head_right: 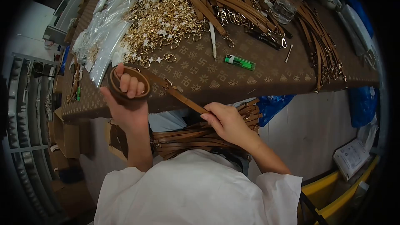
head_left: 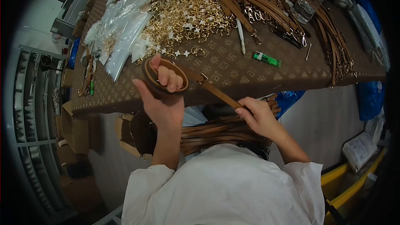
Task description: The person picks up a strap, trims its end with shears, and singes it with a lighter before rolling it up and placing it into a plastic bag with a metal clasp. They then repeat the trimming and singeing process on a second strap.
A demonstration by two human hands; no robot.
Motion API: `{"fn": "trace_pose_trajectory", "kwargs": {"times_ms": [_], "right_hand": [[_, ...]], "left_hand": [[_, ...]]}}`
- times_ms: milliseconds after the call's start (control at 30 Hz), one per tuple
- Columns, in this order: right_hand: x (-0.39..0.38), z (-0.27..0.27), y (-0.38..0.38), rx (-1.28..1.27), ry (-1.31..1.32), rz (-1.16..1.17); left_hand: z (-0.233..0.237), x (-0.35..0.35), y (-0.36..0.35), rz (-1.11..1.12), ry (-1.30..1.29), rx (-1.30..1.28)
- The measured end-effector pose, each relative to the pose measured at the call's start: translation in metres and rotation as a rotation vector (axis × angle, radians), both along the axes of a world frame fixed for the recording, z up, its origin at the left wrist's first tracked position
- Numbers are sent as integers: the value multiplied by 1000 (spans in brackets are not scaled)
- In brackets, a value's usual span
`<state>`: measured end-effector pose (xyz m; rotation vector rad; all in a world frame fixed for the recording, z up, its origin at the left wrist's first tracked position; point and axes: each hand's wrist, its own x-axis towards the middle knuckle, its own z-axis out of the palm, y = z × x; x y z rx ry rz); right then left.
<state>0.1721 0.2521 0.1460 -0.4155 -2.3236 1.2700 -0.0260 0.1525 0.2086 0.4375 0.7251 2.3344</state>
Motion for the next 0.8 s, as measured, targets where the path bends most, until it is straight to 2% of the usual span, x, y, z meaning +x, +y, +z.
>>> {"fn": "trace_pose_trajectory", "kwargs": {"times_ms": [33, 67, 133, 167, 200, 233, 267, 333, 367, 400, 433, 467, 500, 533, 567, 600, 667, 700, 767, 800], "right_hand": [[-1, 7, -6, -194, -29, 55], [-2, 11, -10, -387, -60, 110], [-3, 17, -11, -425, -46, 163], [-3, 28, -7, -647, -158, 191], [-3, 34, -2, -869, -269, 212], [-2, 34, 3, -874, -271, 201], [0, 33, 9, -976, -343, 278], [2, 40, 20, -1102, -468, 386], [3, 41, 23, -1106, -468, 376], [5, 42, 26, -912, -479, 414], [7, 41, 29, -715, -489, 450], [6, 39, 31, -717, -489, 447], [5, 35, 33, -302, -266, 327], [4, 35, 35, 113, -42, 198], [4, 40, 37, 230, -102, 158], [1, 39, 40, 234, -103, 157], [-6, 31, 43, 26, -51, 295], [-9, 28, 39, 29, -48, 299], [-18, 22, 26, -156, 68, 211], [-24, 15, 17, -127, 162, 203]], "left_hand": [[-14, 0, 3, 46, 222, -31], [-25, 7, 5, 53, 220, -32], [-40, 23, 10, 234, 882, -429], [-51, 22, 6, 229, 877, -432], [-57, 21, 3, 148, 1199, -486], [-61, 21, 0, 55, 1522, -529], [-64, 23, -4, 44, 1517, -524], [-51, 30, -6, -5, 1913, -428], [-53, 31, -10, -30, 1943, -459], [-55, 30, -14, -36, 1940, -454], [-56, 29, -18, -154, 1926, -554], [-57, 27, -21, -271, 1909, -654], [-56, 26, -23, -273, 1907, -653], [-53, 25, -24, -508, 1587, -684], [-50, 23, -24, -716, 1251, -696], [-46, 20, -26, -714, 1252, -692], [-37, 14, -29, -1075, 499, -524], [-41, 12, -29, -1069, 502, -525], [-58, 6, -28, -1033, 164, -114], [-61, 9, -32, -947, 41, -135]]}}
